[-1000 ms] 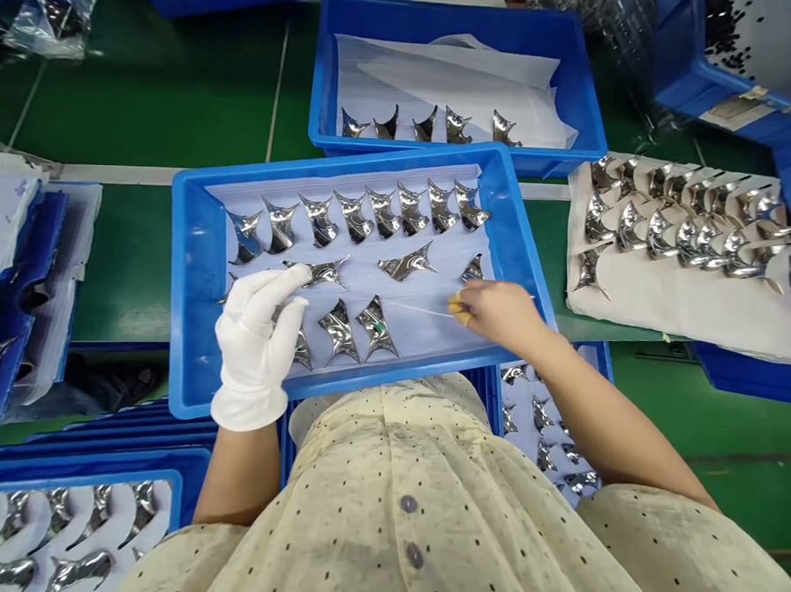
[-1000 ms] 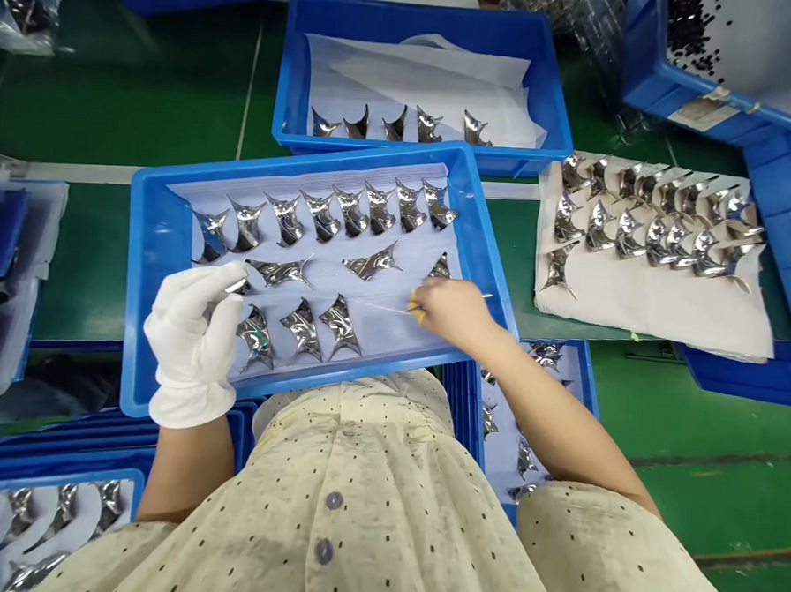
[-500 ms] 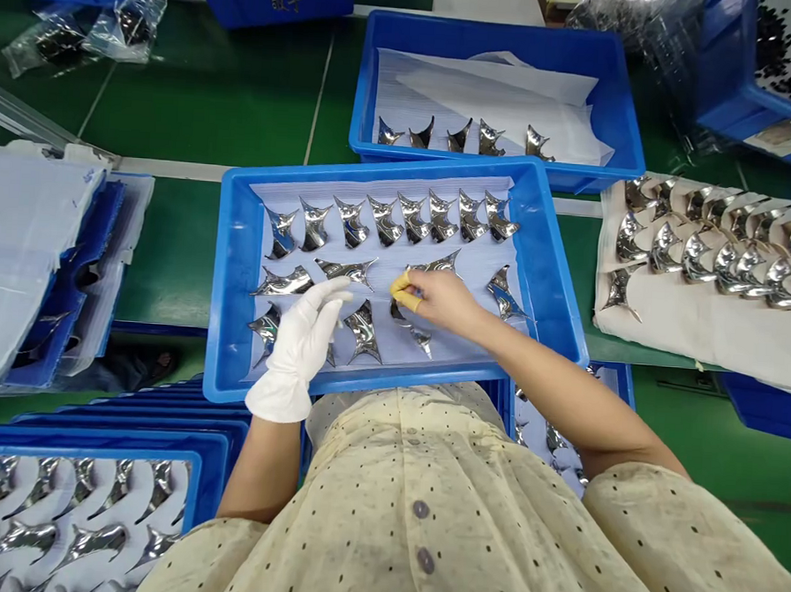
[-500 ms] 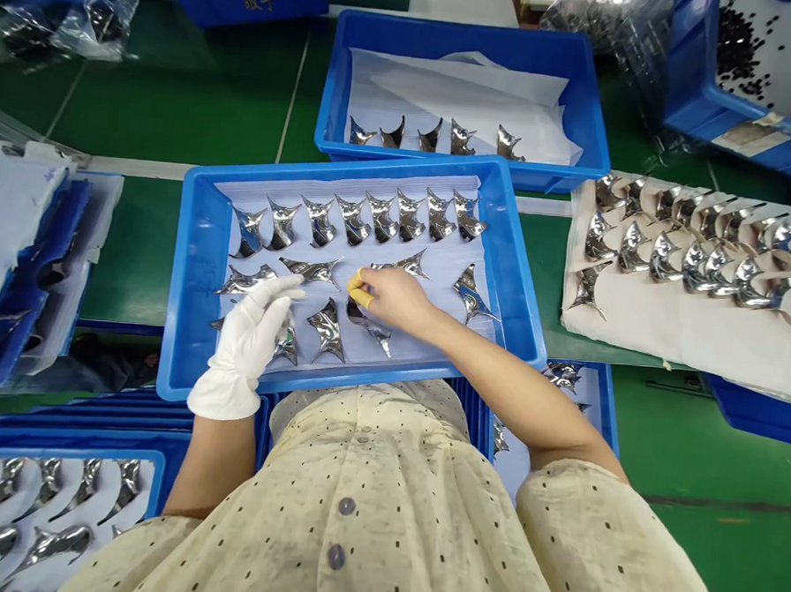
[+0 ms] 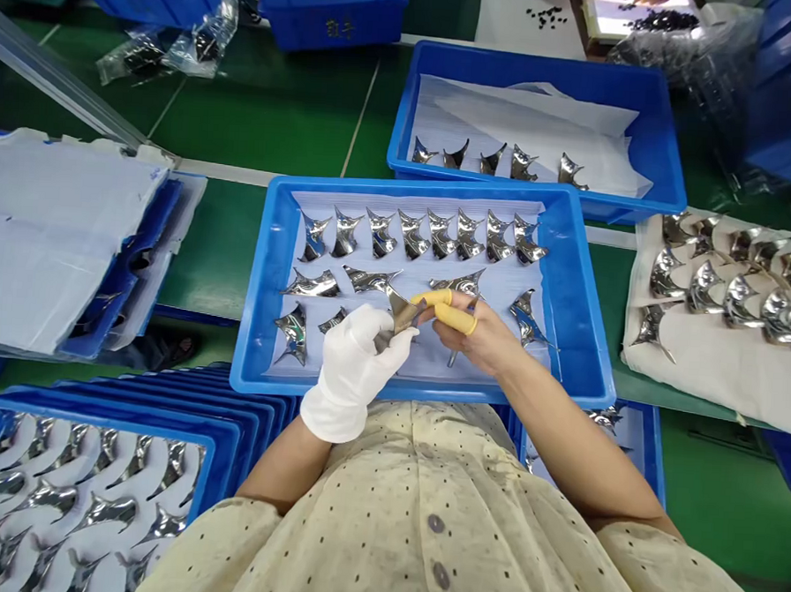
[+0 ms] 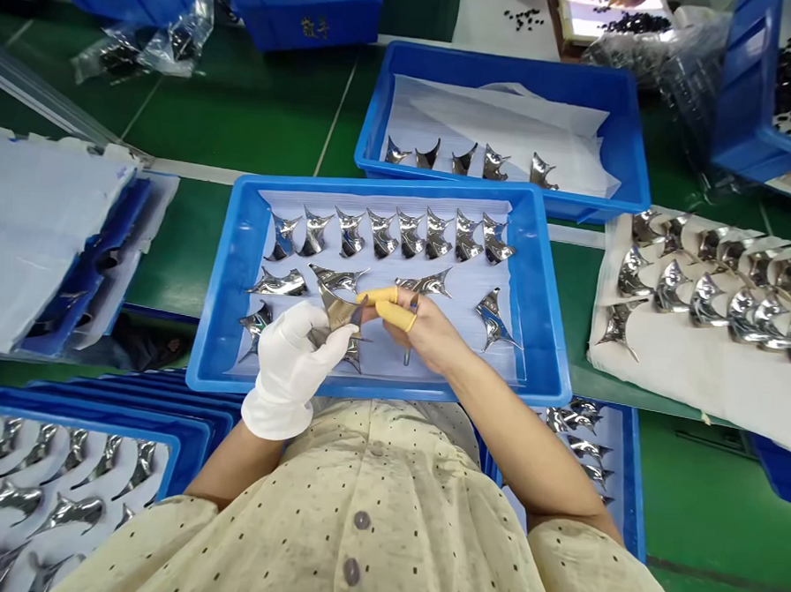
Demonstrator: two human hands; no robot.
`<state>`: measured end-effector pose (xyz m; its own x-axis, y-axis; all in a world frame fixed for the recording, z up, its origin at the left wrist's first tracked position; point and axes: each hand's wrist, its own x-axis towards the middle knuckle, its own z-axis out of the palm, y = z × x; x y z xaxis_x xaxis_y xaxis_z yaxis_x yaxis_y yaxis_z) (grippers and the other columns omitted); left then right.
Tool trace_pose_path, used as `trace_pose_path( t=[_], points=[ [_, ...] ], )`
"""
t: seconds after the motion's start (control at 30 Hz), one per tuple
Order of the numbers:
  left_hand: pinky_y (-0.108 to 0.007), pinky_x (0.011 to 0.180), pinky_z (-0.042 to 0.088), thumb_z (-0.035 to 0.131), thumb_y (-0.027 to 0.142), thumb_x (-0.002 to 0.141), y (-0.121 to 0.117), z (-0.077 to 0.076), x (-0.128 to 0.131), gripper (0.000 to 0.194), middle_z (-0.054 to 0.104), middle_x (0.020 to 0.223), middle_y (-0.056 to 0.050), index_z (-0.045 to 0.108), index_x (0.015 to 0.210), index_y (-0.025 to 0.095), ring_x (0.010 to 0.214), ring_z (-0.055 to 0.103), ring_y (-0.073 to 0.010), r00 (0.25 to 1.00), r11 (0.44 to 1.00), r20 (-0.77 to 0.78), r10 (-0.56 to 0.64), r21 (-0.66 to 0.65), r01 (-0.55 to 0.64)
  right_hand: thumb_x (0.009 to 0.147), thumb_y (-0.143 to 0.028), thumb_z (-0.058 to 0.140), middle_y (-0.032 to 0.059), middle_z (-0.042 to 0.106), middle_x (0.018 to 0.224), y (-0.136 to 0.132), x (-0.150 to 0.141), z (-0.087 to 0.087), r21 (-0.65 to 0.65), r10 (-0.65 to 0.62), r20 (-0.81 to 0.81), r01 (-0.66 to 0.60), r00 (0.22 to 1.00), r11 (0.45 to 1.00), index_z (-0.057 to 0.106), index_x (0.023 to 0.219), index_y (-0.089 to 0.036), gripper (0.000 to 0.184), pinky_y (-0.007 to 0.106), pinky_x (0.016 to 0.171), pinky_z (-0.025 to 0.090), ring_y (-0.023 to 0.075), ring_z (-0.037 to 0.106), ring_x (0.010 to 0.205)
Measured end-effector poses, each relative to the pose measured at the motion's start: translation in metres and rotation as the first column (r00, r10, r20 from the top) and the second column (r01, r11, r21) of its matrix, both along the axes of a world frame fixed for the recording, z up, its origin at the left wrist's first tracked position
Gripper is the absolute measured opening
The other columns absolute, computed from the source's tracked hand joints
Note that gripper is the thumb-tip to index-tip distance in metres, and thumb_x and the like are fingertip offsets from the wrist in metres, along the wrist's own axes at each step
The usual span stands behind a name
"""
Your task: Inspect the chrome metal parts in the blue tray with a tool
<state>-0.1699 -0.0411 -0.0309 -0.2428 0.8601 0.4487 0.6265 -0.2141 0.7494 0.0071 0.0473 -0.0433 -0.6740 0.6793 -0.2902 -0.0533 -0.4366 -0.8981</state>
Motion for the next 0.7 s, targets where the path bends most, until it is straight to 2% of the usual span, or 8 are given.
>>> trace_pose_path(
  t=[0.13,0.2,0.3,0.43,0.53,0.6,0.7],
  points=[
    [-0.027,0.053,0.04,0.073,0.021,0.082,0.0,-0.001,0.004,0.028,0.047,0.056,0.006,0.05,0.066,0.024,0.05,0.045,-0.0121,0.991,0.995,-0.1,0.085,0.056,-0.08,0.073,-0.051,0.089,-0.0099,0.042,0.056,-0.012,-0.009,-0.005,0.014,-0.002,0.038,0.001,0.999,1.0,0.068,0.086,-0.018,0.041,0.023,0.048,0.025,0.0062,0.03,0.05],
    [-0.027,0.053,0.041,0.073,0.021,0.081,-0.001,-0.002,0.005,0.027,0.047,0.056,0.006,0.05,0.066,0.024,0.05,0.045,-0.0117,0.993,0.994,-0.067,0.101,0.045,-0.099,0.07,-0.053,0.091,-0.0098,0.039,0.054,-0.016,-0.014,-0.007,0.056,-0.032,0.047,0.03,0.998,0.998,0.066,0.078,-0.019,0.043,0.023,0.052,0.03,0.0077,0.035,0.053],
    [-0.027,0.055,0.043,0.075,0.022,0.078,-0.003,-0.002,0.006,0.026,0.049,0.056,0.007,0.052,0.066,0.023,0.05,0.046,-0.0111,0.994,0.994,0.051,0.102,-0.033,-0.1,0.068,-0.058,0.09,-0.0079,0.043,0.056,-0.019,-0.018,-0.009,0.107,-0.055,0.066,0.047,0.996,0.993,0.065,0.075,-0.019,0.046,0.023,0.052,0.032,0.0087,0.038,0.056],
    [-0.026,0.052,0.043,0.083,0.03,0.074,-0.006,0.002,0.008,0.029,0.051,0.052,0.008,0.055,0.07,0.023,0.046,0.047,-0.01,0.943,0.966,0.319,0.096,-0.26,-0.01,0.07,-0.066,0.086,-0.0062,0.046,0.06,-0.021,-0.021,-0.012,0.141,-0.046,0.05,0.039,0.998,0.989,0.064,0.074,-0.019,0.052,0.023,0.053,0.032,0.0097,0.041,0.059],
    [-0.023,0.043,0.038,0.086,0.034,0.073,-0.005,0.006,0.007,0.032,0.052,0.049,0.01,0.056,0.075,0.023,0.038,0.044,-0.0076,0.81,0.919,0.572,0.124,-0.375,0.124,0.072,-0.067,0.084,-0.0054,0.047,0.061,-0.023,-0.02,-0.012,0.159,-0.043,0.042,0.036,0.998,0.987,0.064,0.074,-0.019,0.052,0.023,0.054,0.031,0.0095,0.04,0.059],
    [-0.021,0.038,0.034,0.084,0.036,0.075,-0.004,0.008,0.005,0.029,0.052,0.051,0.01,0.059,0.082,0.022,0.036,0.043,-0.0064,0.683,0.912,0.712,0.163,-0.373,0.171,0.075,-0.067,0.082,-0.0058,0.045,0.06,-0.025,-0.016,-0.009,0.165,-0.035,0.052,0.026,0.998,0.986,0.067,0.079,-0.018,0.051,0.024,0.052,0.028,0.009,0.036,0.057],
    [-0.018,0.034,0.026,0.084,0.04,0.075,-0.002,0.007,-0.001,0.032,0.054,0.058,0.009,0.063,0.091,0.021,0.036,0.041,-0.0038,0.472,0.932,0.859,0.197,-0.313,0.181,0.076,-0.063,0.083,-0.0086,0.037,0.057,-0.029,-0.007,-0.005,0.167,-0.006,0.05,-0.003,0.999,0.986,0.074,0.093,-0.019,0.048,0.025,0.05,0.022,0.0081,0.025,0.053]
  ],
)
